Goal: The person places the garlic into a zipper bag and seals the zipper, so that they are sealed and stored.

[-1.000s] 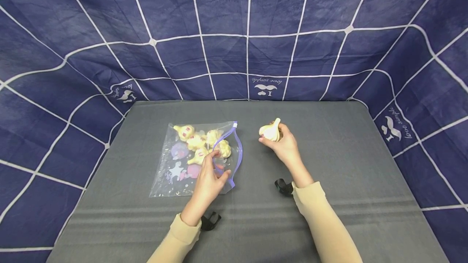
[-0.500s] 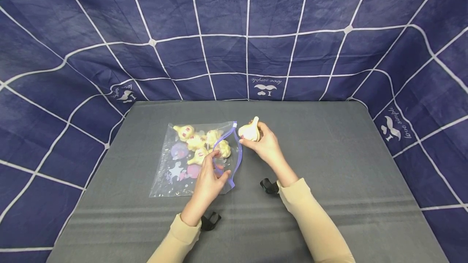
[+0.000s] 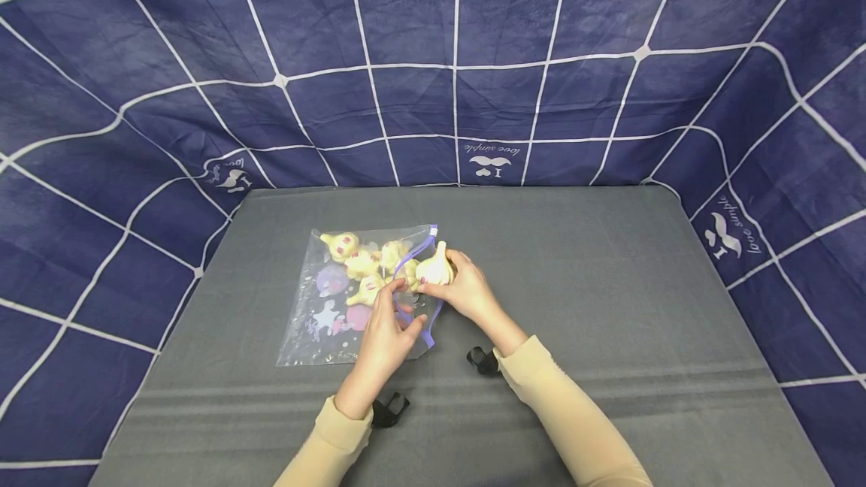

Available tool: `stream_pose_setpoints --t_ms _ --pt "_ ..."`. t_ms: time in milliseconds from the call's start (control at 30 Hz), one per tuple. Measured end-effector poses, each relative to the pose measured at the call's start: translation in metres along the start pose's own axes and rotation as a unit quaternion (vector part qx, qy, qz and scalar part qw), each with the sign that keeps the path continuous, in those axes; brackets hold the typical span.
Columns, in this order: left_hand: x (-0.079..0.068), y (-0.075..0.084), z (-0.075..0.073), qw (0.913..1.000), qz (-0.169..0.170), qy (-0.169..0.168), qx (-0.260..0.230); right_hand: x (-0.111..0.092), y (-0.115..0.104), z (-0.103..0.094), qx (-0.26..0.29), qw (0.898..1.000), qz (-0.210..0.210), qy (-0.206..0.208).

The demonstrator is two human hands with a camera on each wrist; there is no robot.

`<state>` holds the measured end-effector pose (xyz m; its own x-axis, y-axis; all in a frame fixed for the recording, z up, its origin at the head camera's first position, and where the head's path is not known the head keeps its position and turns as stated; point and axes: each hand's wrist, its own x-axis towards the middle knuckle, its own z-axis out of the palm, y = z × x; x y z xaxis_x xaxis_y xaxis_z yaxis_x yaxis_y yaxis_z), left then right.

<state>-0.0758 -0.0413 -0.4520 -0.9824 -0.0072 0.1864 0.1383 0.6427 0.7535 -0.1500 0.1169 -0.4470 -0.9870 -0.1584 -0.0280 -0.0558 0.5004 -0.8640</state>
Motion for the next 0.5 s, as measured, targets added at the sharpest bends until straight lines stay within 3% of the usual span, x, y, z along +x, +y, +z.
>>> stream_pose_setpoints --t_ms 500 --pt "-0.001 0.001 0.0 0.9999 0.01 0.009 0.004 -0.002 0.014 0.008 0.016 0.999 0.004 -0.05"
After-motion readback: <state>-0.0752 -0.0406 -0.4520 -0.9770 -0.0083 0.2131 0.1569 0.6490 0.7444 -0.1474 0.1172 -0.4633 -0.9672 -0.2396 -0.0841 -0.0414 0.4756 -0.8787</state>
